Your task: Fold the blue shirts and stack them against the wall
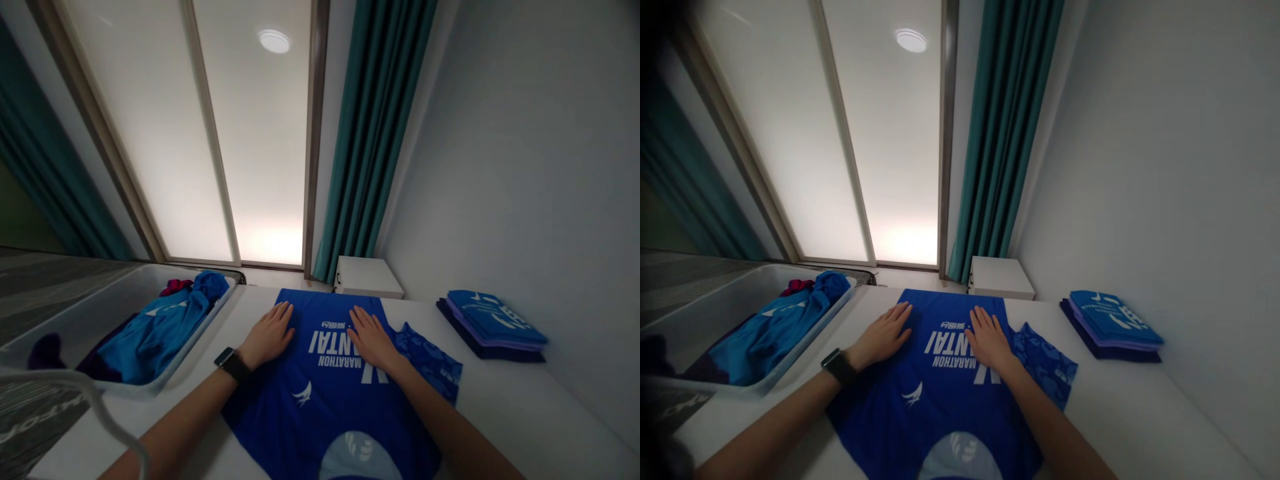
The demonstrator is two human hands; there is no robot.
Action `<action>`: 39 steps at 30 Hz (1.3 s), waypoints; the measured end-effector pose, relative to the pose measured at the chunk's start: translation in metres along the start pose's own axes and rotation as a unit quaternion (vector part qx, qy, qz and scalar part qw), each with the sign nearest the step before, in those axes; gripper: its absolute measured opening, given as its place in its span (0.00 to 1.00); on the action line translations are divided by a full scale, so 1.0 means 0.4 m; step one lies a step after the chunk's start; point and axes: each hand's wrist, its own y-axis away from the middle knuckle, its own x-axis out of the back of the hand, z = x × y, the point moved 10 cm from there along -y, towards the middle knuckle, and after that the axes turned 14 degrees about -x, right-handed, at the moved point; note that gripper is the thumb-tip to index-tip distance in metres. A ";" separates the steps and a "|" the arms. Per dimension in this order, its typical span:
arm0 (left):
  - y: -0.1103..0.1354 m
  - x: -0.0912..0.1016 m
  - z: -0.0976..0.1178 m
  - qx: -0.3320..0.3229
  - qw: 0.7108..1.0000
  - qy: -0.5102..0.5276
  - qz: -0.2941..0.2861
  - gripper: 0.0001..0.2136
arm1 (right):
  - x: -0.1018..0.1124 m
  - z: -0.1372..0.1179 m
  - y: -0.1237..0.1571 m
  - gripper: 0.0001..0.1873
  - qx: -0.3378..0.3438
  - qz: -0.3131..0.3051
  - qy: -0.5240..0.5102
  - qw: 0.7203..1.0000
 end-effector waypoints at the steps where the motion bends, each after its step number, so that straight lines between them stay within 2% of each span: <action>1: -0.023 -0.019 0.007 -0.001 1.000 -0.003 -0.010 0.27 | 0.004 0.031 0.004 0.36 -0.018 0.011 0.002 1.000; 4: -0.083 -0.066 0.013 0.001 1.000 -0.005 -0.024 0.28 | 0.013 0.115 0.018 0.36 -0.072 0.035 0.009 0.997; 6: -0.115 -0.087 0.008 0.005 1.000 0.001 -0.024 0.28 | 0.008 0.156 0.026 0.36 -0.099 0.029 0.009 0.995; 9: -0.151 -0.104 -0.015 0.018 1.000 0.012 -0.010 0.28 | -0.004 0.184 0.033 0.35 -0.116 0.012 -0.003 0.993; 12: -0.172 -0.112 -0.058 0.043 0.999 0.004 0.001 0.28 | -0.008 0.185 0.033 0.34 -0.116 0.015 -0.015 0.993; 16: -0.174 -0.131 -0.130 0.099 0.995 -0.008 -0.004 0.28 | -0.009 0.184 0.031 0.34 -0.117 0.014 -0.029 0.993; 19: -0.168 -0.152 -0.155 0.119 0.993 -0.003 -0.022 0.29 | 0.005 0.192 0.016 0.34 -0.125 0.016 -0.045 0.991; 24: -0.165 -0.152 -0.146 0.114 0.993 -0.010 -0.032 0.30 | 0.039 0.200 -0.061 0.34 -0.119 0.027 -0.060 0.991; 29: -0.164 -0.146 -0.141 0.118 0.992 -0.009 -0.038 0.30 | 0.015 0.189 -0.130 0.33 -0.094 -0.001 -0.051 0.994; 33: -0.163 -0.150 -0.146 0.117 0.992 -0.014 -0.036 0.30 | -0.014 0.204 -0.134 0.36 -0.106 -0.018 -0.044 0.993; 39: -0.163 -0.152 -0.148 0.114 0.993 -0.014 -0.030 0.30 | -0.015 0.263 -0.121 0.37 -0.142 -0.015 -0.036 0.989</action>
